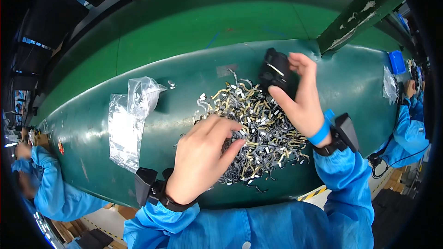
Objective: Assembling small plastic and wire electronic components at an industrial workbench.
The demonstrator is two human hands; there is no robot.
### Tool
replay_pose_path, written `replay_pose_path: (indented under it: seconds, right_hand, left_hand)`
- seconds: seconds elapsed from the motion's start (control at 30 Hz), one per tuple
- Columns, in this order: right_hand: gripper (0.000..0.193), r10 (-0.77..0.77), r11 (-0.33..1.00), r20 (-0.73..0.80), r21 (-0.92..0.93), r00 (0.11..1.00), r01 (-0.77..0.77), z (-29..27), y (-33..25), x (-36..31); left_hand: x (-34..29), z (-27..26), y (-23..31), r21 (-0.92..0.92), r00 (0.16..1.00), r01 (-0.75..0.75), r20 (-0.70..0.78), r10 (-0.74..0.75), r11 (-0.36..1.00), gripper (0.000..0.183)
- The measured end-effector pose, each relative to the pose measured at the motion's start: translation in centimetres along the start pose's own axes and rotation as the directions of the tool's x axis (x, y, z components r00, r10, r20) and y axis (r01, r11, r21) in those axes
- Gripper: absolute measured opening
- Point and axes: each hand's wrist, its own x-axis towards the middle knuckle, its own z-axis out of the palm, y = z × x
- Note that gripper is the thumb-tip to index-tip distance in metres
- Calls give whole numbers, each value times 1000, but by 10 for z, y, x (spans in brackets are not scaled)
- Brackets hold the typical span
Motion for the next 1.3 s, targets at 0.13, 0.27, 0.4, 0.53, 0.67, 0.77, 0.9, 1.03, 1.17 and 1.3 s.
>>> replay_pose_path:
  seconds: [0.13, 0.27, 0.4, 0.53, 0.67, 0.77, 0.9, 1.03, 1.17, 1.3]
  right_hand:
    - [69, -38, 964, 81, -258, 996, 58, 11, 2, 11]
    - [55, -276, 950, -69, -168, 959, 262, -4, -15, 7]
    - [29, -114, 955, 462, -192, 879, 225, -31, -55, -9]
    - [24, -86, 937, 567, -234, 819, 261, -19, -49, -24]
    - [17, -83, 974, 565, -127, 821, 186, -30, -53, -17]
    - [13, -32, 938, 591, 296, 806, -180, -44, -62, -11]
    - [12, 15, 965, 530, 216, 848, -152, -33, -64, -9]
    - [14, -56, 836, 568, 476, 821, -273, -40, -71, -6]
    - [15, -31, 609, 515, 689, 856, -393, -32, -73, -13]
    - [16, -59, 661, 403, 701, 913, -267, -24, -74, -11]
  left_hand:
    - [-3, 6, -6, -33, 997, -71, 11, 71, 997, 24]
    - [-7, 9, -17, -98, 994, -95, -63, 89, 991, 23]
    - [-7, 8, -19, -142, 997, -40, -66, 31, 989, 16]
    - [-5, 9, -20, -181, 995, -62, -90, 46, 982, 16]
    - [-7, 7, -17, -221, 994, -65, -97, 45, 973, 18]
    - [-8, 7, -12, -324, 992, -53, -125, 13, 945, 17]
    - [-10, 4, -10, -360, 992, -52, -123, 8, 932, 17]
    - [-11, 4, -12, -397, 994, -62, -104, 22, 916, 19]
    - [-12, 3, -14, -501, 998, -47, -49, 26, 864, 28]
    - [-10, 2, -17, -521, 997, -70, -3, 80, 851, 31]
